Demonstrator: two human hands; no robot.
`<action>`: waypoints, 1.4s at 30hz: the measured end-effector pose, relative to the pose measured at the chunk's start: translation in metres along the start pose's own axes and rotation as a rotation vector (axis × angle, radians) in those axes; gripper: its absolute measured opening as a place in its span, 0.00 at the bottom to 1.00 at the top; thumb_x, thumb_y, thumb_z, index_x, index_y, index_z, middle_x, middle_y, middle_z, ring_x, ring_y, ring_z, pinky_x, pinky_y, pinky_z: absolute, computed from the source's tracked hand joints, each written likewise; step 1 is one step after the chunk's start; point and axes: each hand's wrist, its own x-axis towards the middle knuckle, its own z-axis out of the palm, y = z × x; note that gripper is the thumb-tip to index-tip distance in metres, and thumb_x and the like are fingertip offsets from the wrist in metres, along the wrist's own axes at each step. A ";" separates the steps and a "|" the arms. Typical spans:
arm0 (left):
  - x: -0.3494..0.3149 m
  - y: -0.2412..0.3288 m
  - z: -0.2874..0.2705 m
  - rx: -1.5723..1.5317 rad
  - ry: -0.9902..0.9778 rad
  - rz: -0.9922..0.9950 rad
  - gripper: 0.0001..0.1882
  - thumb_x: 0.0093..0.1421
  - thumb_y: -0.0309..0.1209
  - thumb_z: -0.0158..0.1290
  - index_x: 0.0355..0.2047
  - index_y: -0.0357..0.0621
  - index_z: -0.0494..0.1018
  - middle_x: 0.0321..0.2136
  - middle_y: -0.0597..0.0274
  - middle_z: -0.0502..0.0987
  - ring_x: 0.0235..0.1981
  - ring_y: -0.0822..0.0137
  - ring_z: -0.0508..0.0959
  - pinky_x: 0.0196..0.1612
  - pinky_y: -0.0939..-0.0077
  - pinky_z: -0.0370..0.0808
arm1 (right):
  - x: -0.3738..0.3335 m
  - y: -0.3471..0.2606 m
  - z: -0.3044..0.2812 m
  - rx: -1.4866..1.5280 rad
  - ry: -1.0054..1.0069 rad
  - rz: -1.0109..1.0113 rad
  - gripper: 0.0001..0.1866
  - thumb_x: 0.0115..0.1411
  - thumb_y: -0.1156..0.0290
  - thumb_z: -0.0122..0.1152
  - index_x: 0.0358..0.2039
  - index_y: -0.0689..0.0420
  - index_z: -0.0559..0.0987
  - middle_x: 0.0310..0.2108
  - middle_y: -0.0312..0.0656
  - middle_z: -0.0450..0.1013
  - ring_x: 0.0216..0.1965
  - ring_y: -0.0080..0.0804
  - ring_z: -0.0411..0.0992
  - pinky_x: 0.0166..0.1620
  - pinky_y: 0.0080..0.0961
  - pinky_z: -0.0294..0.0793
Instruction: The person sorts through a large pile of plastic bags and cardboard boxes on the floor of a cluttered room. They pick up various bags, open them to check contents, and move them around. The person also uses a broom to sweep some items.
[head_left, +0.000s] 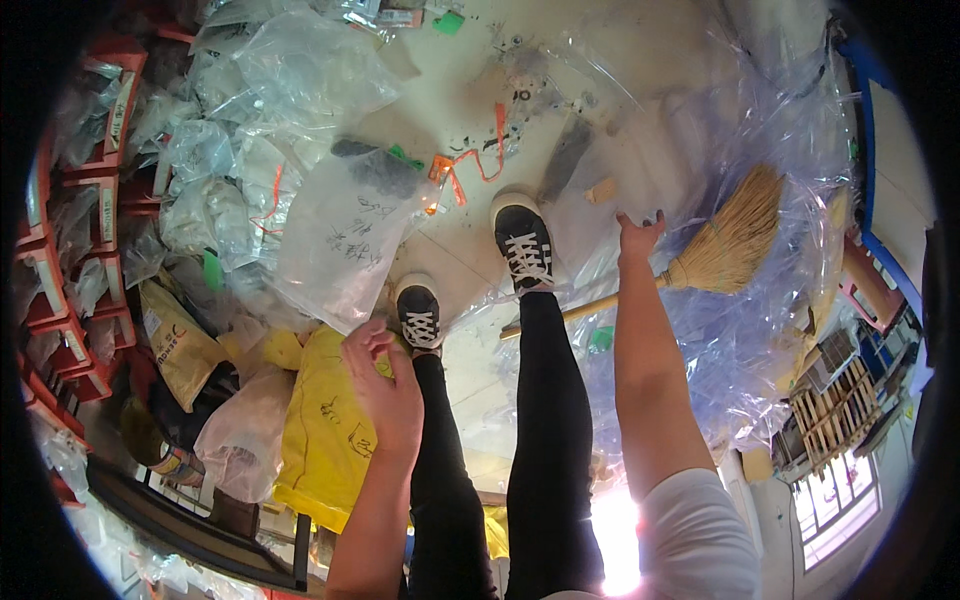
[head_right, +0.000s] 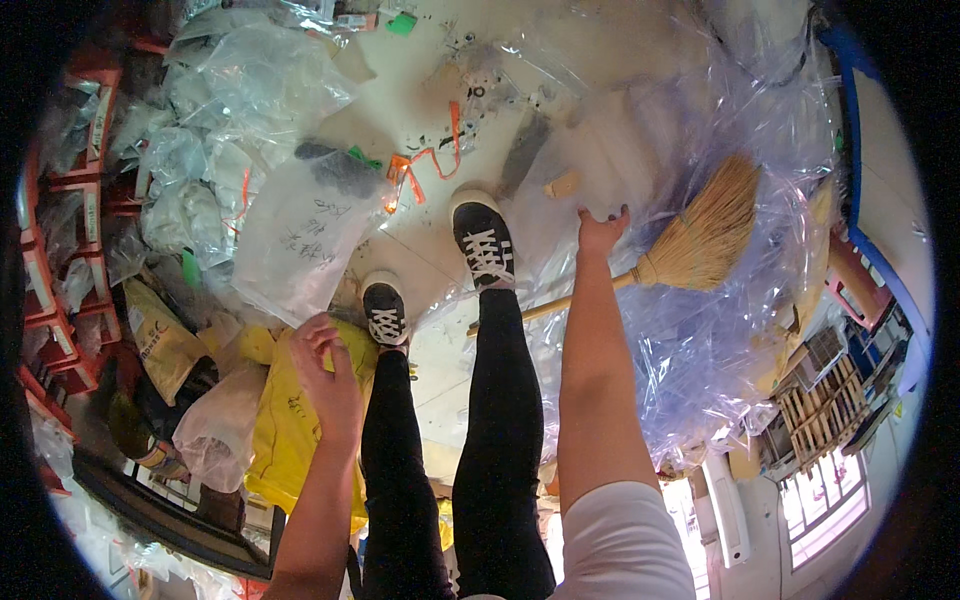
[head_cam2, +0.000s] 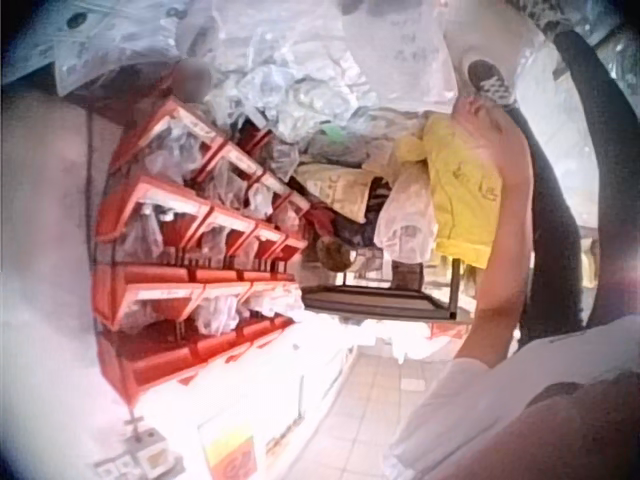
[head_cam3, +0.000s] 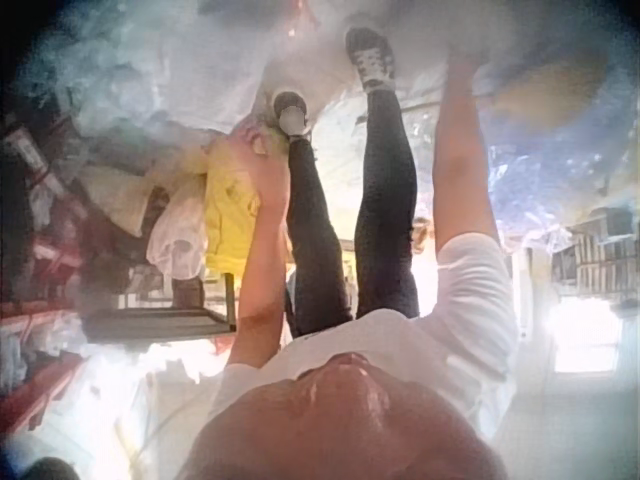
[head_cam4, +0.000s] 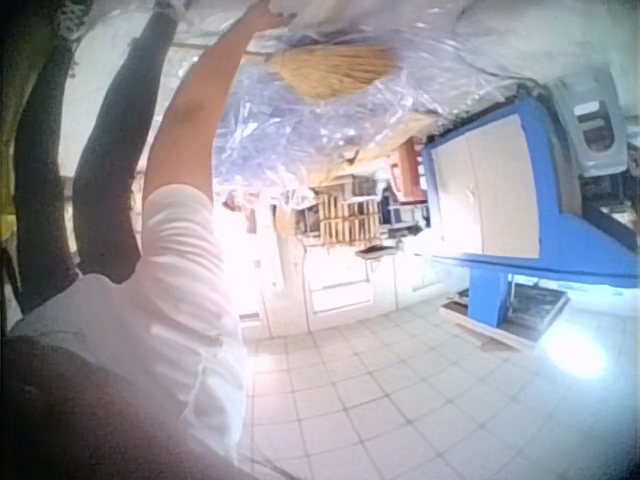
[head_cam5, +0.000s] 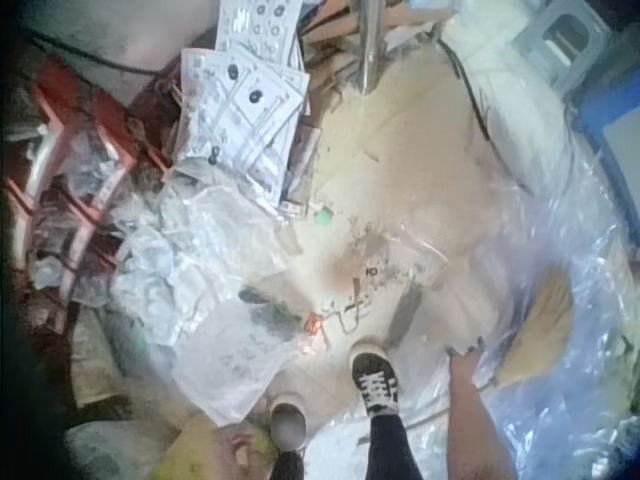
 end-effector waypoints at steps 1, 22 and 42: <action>-0.001 0.004 0.001 -0.015 -0.025 -0.016 0.15 0.63 0.17 0.49 0.50 0.37 0.69 0.44 0.53 0.70 0.44 0.60 0.75 0.49 0.67 0.74 | 0.005 -0.009 -0.007 -0.216 -0.085 -0.061 0.41 0.51 0.62 0.73 0.64 0.55 0.66 0.61 0.56 0.67 0.60 0.55 0.68 0.62 0.44 0.69; -0.005 0.075 0.111 -0.178 -0.537 0.002 0.25 0.59 0.39 0.63 0.54 0.42 0.73 0.46 0.50 0.76 0.51 0.50 0.77 0.51 0.58 0.74 | -0.075 -0.212 -0.139 0.107 -0.905 -0.027 0.21 0.63 0.55 0.64 0.41 0.62 0.77 0.31 0.35 0.75 0.31 0.20 0.71 0.29 0.21 0.68; 0.099 0.092 0.109 -0.604 -0.284 -0.317 0.14 0.65 0.37 0.59 0.37 0.40 0.70 0.25 0.67 0.73 0.25 0.76 0.69 0.29 0.77 0.69 | -0.111 -0.265 -0.177 0.198 -0.680 -0.277 0.09 0.60 0.72 0.62 0.37 0.63 0.76 0.25 0.36 0.75 0.25 0.20 0.70 0.32 0.22 0.71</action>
